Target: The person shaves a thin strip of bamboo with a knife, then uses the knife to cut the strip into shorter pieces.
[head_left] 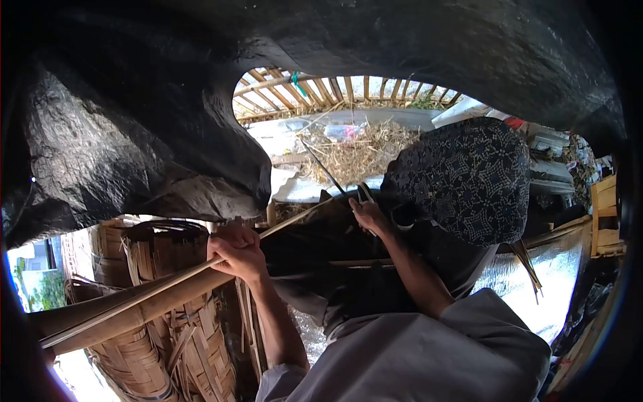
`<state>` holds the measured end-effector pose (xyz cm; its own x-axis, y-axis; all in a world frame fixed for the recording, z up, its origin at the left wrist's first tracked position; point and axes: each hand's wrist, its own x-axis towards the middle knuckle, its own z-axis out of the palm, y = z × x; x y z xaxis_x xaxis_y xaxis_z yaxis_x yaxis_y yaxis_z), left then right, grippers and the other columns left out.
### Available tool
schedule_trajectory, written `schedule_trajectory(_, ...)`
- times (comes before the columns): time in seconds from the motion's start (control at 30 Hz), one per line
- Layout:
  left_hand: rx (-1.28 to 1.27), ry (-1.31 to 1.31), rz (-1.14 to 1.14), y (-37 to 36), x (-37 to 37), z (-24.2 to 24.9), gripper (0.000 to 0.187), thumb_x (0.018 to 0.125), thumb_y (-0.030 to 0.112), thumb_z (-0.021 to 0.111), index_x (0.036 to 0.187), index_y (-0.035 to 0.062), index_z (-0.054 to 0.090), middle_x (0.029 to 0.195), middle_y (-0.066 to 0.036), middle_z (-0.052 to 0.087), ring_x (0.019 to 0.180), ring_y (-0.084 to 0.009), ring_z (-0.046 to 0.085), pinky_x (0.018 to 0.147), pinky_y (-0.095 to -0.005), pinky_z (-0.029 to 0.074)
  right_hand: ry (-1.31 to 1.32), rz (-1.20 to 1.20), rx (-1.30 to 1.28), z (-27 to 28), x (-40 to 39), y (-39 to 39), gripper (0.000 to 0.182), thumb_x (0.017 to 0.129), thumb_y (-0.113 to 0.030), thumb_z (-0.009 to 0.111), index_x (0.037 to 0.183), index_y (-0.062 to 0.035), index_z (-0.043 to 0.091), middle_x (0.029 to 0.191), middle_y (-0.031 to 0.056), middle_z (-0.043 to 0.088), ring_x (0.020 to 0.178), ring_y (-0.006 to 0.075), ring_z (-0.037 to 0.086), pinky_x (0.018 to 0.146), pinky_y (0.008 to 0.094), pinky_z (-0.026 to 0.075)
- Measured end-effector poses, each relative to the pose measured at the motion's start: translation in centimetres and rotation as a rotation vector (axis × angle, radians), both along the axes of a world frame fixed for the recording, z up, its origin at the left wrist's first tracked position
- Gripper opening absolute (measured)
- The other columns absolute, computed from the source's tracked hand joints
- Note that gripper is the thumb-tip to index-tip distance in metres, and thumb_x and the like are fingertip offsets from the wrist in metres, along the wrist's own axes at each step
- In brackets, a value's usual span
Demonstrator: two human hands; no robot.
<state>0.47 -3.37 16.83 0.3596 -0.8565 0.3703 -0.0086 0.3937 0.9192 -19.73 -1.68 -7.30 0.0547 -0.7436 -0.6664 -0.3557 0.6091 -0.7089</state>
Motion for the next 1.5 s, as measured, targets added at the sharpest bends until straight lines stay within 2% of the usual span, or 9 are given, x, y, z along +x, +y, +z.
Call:
schedule_trajectory(0.07, -0.095, 0.064, 0.117, -0.7, -0.3, 0.2, 0.046, 0.088, 0.037, 0.048, 0.056, 0.0103, 0.029, 0.043, 0.000, 0.030, 0.032, -0.0077, 0.028, 0.027, -0.0201, 0.019, 0.021, 0.005, -0.001, 0.3, 0.0, 0.0, 0.072, 0.084, -0.058, 0.032, 0.080, 0.0094, 0.057, 0.054, 0.0176, 0.057, 0.049, 0.0258, 0.060, 0.053, 0.0366, 0.049)
schedule_trajectory(0.33, -0.007, 0.191, 0.208, -0.9, 0.3, -0.3, 0.038, 0.086, 0.019, 0.046, 0.053, 0.0112, 0.028, 0.042, 0.000, 0.031, 0.032, -0.0070, 0.027, 0.026, -0.0203, 0.019, 0.036, 0.056, -0.034, -0.1, 0.7, 0.6, 0.070, 0.085, -0.057, 0.030, 0.074, 0.0051, 0.058, 0.053, 0.0130, 0.056, 0.046, 0.0223, 0.058, 0.053, 0.0355, 0.049)
schedule_trajectory(0.4, -0.003, 0.177, 0.209, -0.8, 0.3, 0.0, 0.037, 0.086, 0.018, 0.045, 0.053, 0.0112, 0.028, 0.042, 0.000, 0.031, 0.033, -0.0069, 0.026, 0.027, -0.0201, 0.019, 0.135, 0.099, -0.118, -0.7, 1.0, 0.7, 0.073, 0.084, -0.058, 0.032, 0.079, 0.0104, 0.058, 0.056, 0.0208, 0.057, 0.054, 0.0283, 0.061, 0.055, 0.0375, 0.050)
schedule_trajectory(0.73, 0.038, 0.245, 0.370, -0.3, -0.7, 0.6, 0.029, 0.080, 0.014, 0.042, 0.055, 0.0118, 0.028, 0.043, 0.002, 0.025, 0.035, -0.0065, 0.020, 0.030, -0.0200, 0.021, 0.088, 0.073, -0.113, 1.3, 1.3, 1.0, 0.072, 0.083, -0.058, 0.031, 0.081, 0.0074, 0.059, 0.056, 0.0215, 0.057, 0.061, 0.0323, 0.062, 0.065, 0.0396, 0.049)
schedule_trajectory(0.93, -0.076, 0.152, 0.314, -0.4, -0.6, 0.0, 0.021, 0.077, 0.014, 0.038, 0.058, 0.0107, 0.029, 0.044, 0.002, 0.026, 0.034, -0.0055, 0.019, 0.028, -0.0180, 0.019, 0.208, 0.129, -0.442, 0.4, 3.0, 0.7, 0.062, 0.087, -0.051, 0.031, 0.080, 0.0036, 0.060, 0.064, 0.0208, 0.060, 0.067, 0.0352, 0.061, 0.065, 0.0418, 0.048)
schedule_trajectory(1.0, -0.065, 0.138, 0.370, -0.7, -0.8, 0.2, 0.021, 0.077, 0.014, 0.038, 0.058, 0.0104, 0.029, 0.045, 0.002, 0.026, 0.035, -0.0054, 0.019, 0.028, -0.0181, 0.019, 0.278, 0.128, -0.821, -1.3, 4.1, 0.9, 0.056, 0.088, -0.048, 0.033, 0.070, -0.0003, 0.058, 0.069, 0.0222, 0.059, 0.071, 0.0395, 0.058, 0.066, 0.0449, 0.046)
schedule_trajectory(1.13, -0.043, 0.098, 0.480, -1.3, -0.5, 0.1, 0.023, 0.077, 0.016, 0.038, 0.057, 0.0101, 0.029, 0.045, 0.002, 0.028, 0.035, -0.0052, 0.021, 0.029, -0.0185, 0.018, 0.152, -0.043, -0.334, -1.1, 3.1, 3.2, 0.059, 0.086, -0.051, 0.033, 0.076, 0.0004, 0.061, 0.079, 0.0224, 0.061, 0.078, 0.0388, 0.058, 0.071, 0.0439, 0.046)
schedule_trajectory(1.2, -0.082, 0.086, 0.466, -1.5, -0.7, 0.1, 0.023, 0.079, 0.014, 0.038, 0.059, 0.0097, 0.029, 0.044, 0.003, 0.028, 0.034, -0.0046, 0.022, 0.027, -0.0178, 0.019, 0.336, 0.177, -0.120, -2.9, 1.8, 4.3, 0.061, 0.084, -0.053, 0.035, 0.085, 0.0013, 0.063, 0.087, 0.0245, 0.060, 0.086, 0.0383, 0.057, 0.078, 0.0440, 0.044)
schedule_trajectory(1.5, -0.085, 0.084, 0.534, -1.6, -0.4, 0.3, 0.026, 0.079, 0.014, 0.040, 0.056, 0.0099, 0.028, 0.044, 0.003, 0.027, 0.034, -0.0051, 0.022, 0.028, -0.0182, 0.019, 0.224, 0.062, -0.214, 1.7, 3.0, 1.7, 0.057, 0.084, -0.050, 0.038, 0.094, 0.0009, 0.061, 0.087, 0.0245, 0.060, 0.090, 0.0378, 0.056, 0.077, 0.0452, 0.045)
